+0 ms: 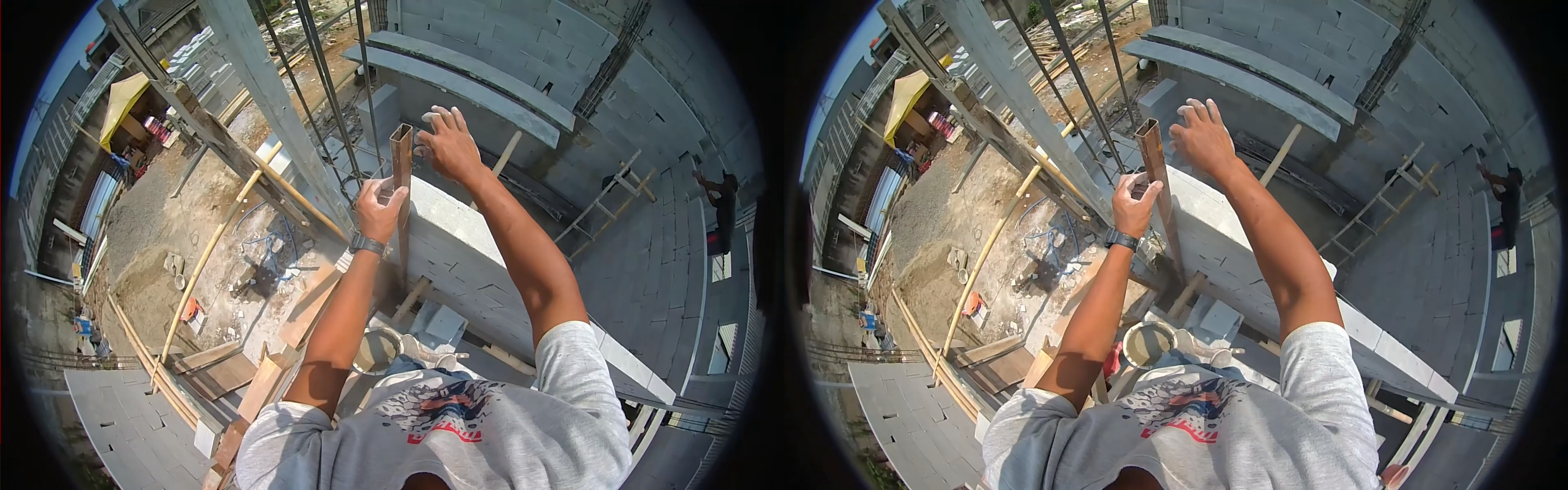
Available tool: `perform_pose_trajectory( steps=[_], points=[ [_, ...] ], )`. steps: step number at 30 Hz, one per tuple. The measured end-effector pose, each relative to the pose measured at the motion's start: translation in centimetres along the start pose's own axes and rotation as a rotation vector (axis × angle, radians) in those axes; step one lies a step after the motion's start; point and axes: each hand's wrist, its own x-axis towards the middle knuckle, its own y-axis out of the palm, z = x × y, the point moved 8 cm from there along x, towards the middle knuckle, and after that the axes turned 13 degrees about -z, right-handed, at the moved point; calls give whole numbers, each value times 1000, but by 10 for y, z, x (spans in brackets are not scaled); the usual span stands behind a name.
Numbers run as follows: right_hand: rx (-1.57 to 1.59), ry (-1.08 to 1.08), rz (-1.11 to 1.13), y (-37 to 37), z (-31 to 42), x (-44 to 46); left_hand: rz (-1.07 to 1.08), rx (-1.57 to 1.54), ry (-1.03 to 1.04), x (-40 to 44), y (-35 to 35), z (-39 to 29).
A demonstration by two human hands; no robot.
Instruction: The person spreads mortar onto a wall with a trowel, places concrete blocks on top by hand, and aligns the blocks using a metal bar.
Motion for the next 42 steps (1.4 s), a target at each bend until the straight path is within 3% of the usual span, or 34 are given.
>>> perform_pose_trajectory(
  steps=[4, 7, 13, 16, 19, 22, 26, 28, 31, 34, 35, 38, 40, 42],
  points=[
    [61, -80, -48, 11, 7, 7, -33, 94, 134, 1, -3, -14],
    [98, -87, -28, 16, 11, 9, -60, 121, 117, -1, -2, -15],
    [290, 69, -10, 16, 15, 6, -160, 166, 184, -3, 0, -25],
    [431, 369, 364, 43, 5, 0, -191, 193, 173, -3, 0, -23],
    [820, 447, 285, 45, 12, 4, -216, 195, 132, -6, 1, -19],
    [952, 409, 313, 82, 6, 0, -230, 228, 183, -6, 1, -22],
    [1274, 719, 458, 96, 4, -11, -126, 142, 52, -2, 5, -12],
    [1256, 696, 461, 91, 6, -8, -37, 80, 43, 1, 3, -12],
    [1341, 777, 441, 90, 8, -10, 131, -344, -77, 8, 6, 11],
    [1367, 922, 488, 103, 6, -15, 46, -657, -587, 17, 8, 56],
    [1352, 898, 491, 105, 5, -13, 14, -613, -636, 23, 10, 65],
    [1338, 909, 511, 110, 6, -15, -72, -491, -610, 41, 10, 60],
    [1369, 1015, 531, 111, 9, -14, -220, -217, -380, 59, -5, 50],
    [1392, 983, 549, 115, 12, -10, -430, 56, -126, 66, -24, 34]
  ],
)
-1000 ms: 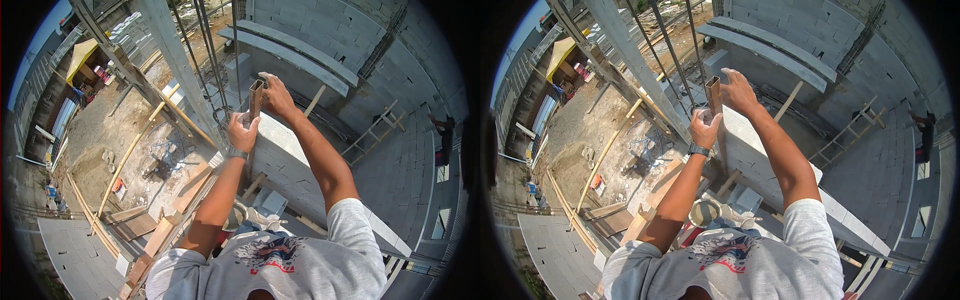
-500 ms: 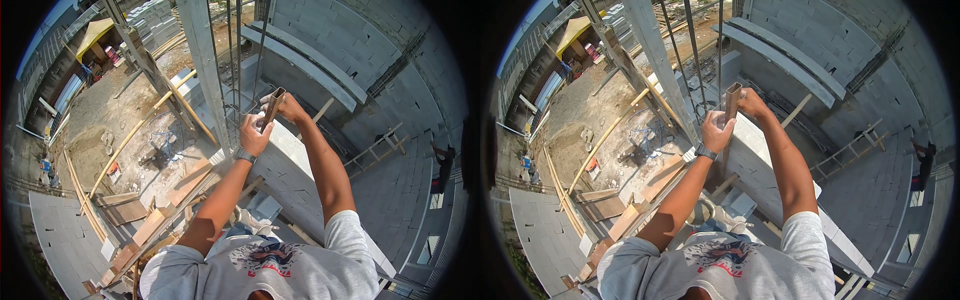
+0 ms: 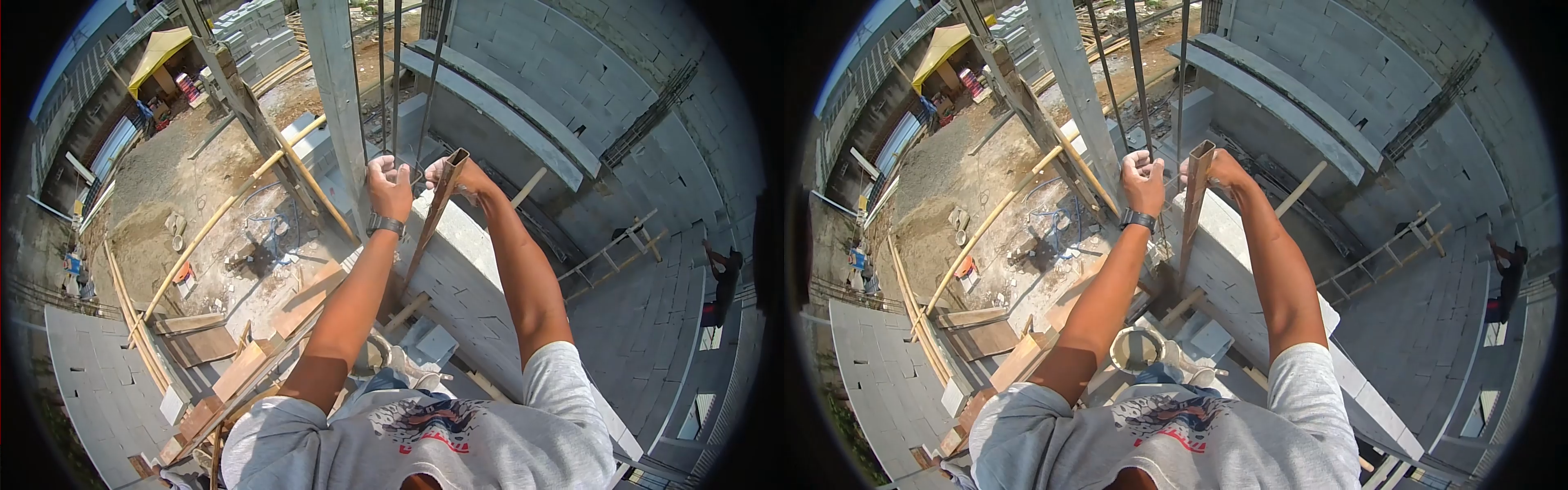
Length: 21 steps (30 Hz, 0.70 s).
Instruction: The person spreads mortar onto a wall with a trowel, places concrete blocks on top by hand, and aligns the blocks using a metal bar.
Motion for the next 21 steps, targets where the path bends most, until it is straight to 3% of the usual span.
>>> perform_pose_trajectory(
  steps=[1, 5, 8, 9, 11, 18, 21],
  points=[
    [2, -4, 18, 2, 0, 3, -66, 32, 91, 3, -2, -6],
    [12, -86, 47, 6, -3, 17, 43, 167, 11, 10, 14, 25],
    [68, -21, 21, 10, 2, 15, 169, 91, -128, 10, 13, 18],
    [-1, -97, 53, 11, 2, 20, 152, 39, -105, 9, 16, 20],
    [77, -53, 68, 14, -5, 25, 112, -62, -60, 11, 23, 31],
    [24, -77, 79, 17, -7, 32, 143, -76, -119, 15, 28, 28],
    [3, -97, 111, 20, -7, 36, 196, 63, -95, 18, 28, 34]
  ],
)
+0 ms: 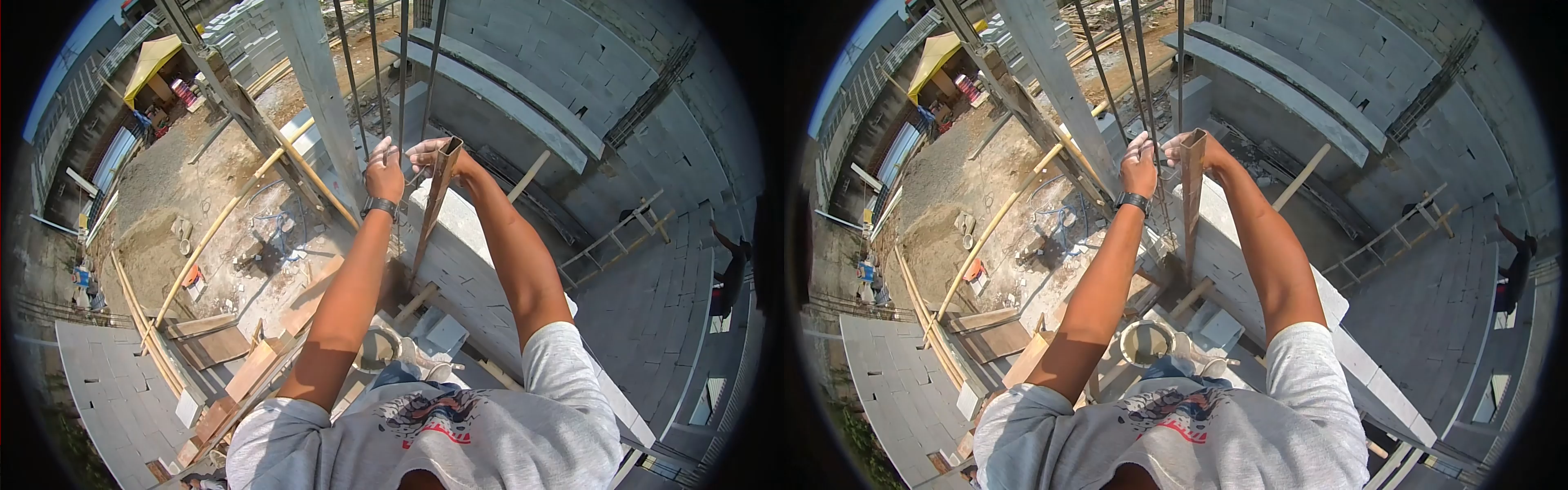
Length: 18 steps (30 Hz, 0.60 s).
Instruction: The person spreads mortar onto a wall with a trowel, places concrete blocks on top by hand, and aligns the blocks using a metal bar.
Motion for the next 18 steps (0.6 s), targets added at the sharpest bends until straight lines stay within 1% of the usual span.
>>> perform_pose_trajectory(
  steps=[1, 2, 5, 8, 11, 14, 17, 18],
  points=[
    [-8, -4, 2, 2, 0, 1, 0, 46, 24, 4, 1, 4],
    [-17, -11, 1, 2, 0, 2, -3, 8, 24, 6, 3, 8],
    [-19, -33, -9, -1, -1, 3, 32, -327, -176, 3, 12, 20],
    [3, -61, -42, -3, -2, 4, 22, -217, -191, 0, 8, 17],
    [18, -39, -71, -4, -4, 1, -86, -174, -111, -3, 3, 25],
    [9, -20, -93, -3, -5, 0, -153, -164, -121, -12, -5, 20],
    [16, 4, -93, -2, -1, -3, -155, -250, -117, -20, -5, 13],
    [24, 3, -85, -1, -1, -3, -151, -219, -65, -19, -3, 15]
  ],
)
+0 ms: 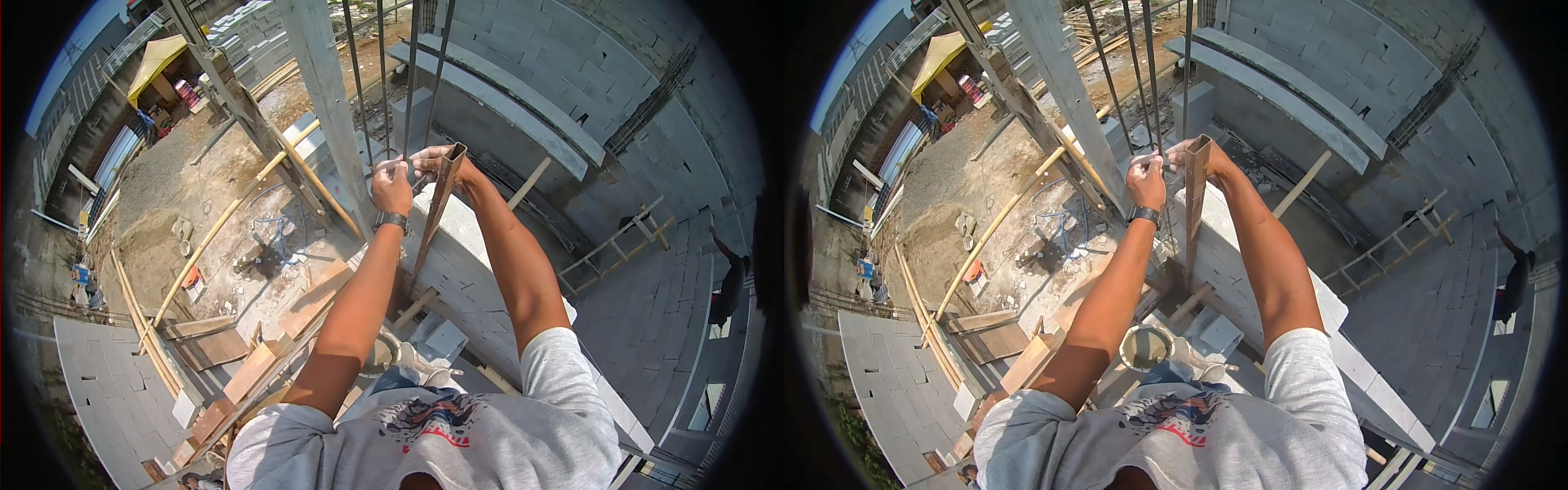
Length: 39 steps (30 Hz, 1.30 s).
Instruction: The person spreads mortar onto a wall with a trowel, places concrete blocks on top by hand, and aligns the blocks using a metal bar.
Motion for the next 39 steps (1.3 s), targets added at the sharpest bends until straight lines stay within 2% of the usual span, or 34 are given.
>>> perform_pose_trajectory(
  steps=[2, 5, 8, 11, 17, 22, 25, 29, 34, 37, 39],
  points=[
    [-17, -12, 23, 0, 1, 0, 14, 56, 105, 3, 2, 13],
    [-52, -35, 61, -1, 4, 1, 36, 197, 77, -6, -4, -21],
    [-91, -81, 83, 1, 13, -7, 41, 202, 111, -10, -3, -27],
    [-74, -62, 121, 2, 16, -11, 45, 198, 290, -15, -4, -34],
    [144, 162, 35, -3, -3, -24, 99, 107, 199, -10, -6, -28],
    [-141, 187, -217, -44, -11, -42, 91, 34, 47, -4, -11, -10],
    [-18, 89, -248, -61, -4, -76, 129, -16, -118, -15, -15, 5],
    [-249, -97, -334, -89, 3, -144, 210, -92, 29, -44, -20, 4],
    [-612, -58, -474, -111, 3, -232, 524, 37, 229, -90, -8, -53],
    [-766, -4, -500, -117, -3, -270, 593, 18, 71, -92, 3, -51],
    [-840, -49, -526, -120, -7, -287, 591, 2, 84, -93, 7, -52]
  ],
)
